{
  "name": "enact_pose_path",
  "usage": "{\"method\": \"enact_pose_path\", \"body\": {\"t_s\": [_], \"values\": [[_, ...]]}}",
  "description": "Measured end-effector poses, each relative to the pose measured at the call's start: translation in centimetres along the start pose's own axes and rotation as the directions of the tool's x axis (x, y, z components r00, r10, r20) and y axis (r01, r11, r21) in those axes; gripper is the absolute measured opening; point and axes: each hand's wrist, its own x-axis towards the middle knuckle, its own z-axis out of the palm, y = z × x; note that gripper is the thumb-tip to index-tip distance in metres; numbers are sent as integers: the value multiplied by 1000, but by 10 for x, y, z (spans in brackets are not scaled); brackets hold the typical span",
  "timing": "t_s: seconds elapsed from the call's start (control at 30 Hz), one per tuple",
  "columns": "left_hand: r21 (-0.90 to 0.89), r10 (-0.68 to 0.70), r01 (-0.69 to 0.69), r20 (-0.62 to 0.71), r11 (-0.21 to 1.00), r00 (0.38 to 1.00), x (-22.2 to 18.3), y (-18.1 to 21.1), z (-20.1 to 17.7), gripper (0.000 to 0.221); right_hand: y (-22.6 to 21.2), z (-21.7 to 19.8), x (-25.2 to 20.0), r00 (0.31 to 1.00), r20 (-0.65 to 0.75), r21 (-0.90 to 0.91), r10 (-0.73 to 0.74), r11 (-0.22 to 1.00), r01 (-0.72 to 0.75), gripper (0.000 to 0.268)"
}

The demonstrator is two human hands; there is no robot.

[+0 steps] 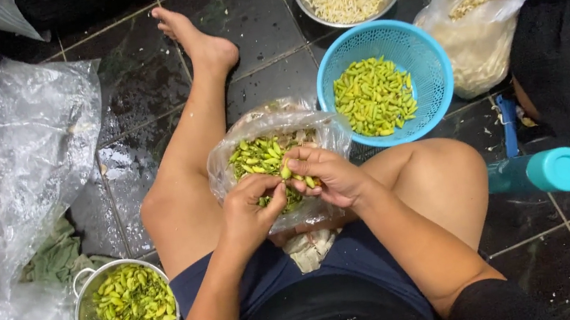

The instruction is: The person sits on the floor and peels small green vegetables by hand, removing the outer skin and placing the peeled pieces into a blue basket. The person handles the vegetables one by one from a plastic bag resting on their lap.

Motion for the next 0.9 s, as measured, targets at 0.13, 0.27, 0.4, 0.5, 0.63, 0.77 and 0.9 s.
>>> {"method": "enact_pose_path", "body": {"t_s": [0.13, 0.27, 0.4, 0.5, 0.63, 0.77, 0.9], "values": [[-20, 5, -5, -2, 1000, 1000, 2, 11, -2, 6, 5, -8, 9, 999, 20, 60, 30, 998, -31, 22], [-94, -141, 134, -78, 987, 987, -5, -2, 1, 9, -6, -2, 5, 1000, 21, 150, 7, 989, -10, 20], [-303, -384, 334, -126, 893, 915, 0, 11, -1, 9, -18, 18, -1, 1000, -29, 78, -7, 997, 9, 24], [-317, -430, 371, -139, 873, 892, -3, 5, 0, 9, -14, 22, -6, 999, -6, -85, -39, 996, 39, 22], [-324, -439, 382, -126, 866, 890, -3, 7, 0, 10, -8, 24, -10, 997, -9, -214, -73, 974, 70, 21], [-188, -437, 416, -91, 890, 895, -9, -4, -3, 13, -10, 35, -14, 989, -52, -319, -141, 941, 118, 20], [156, -323, 333, -84, 930, 943, -6, -22, -10, 12, -15, 43, -12, 977, -40, -403, -209, 898, 176, 18]]}}
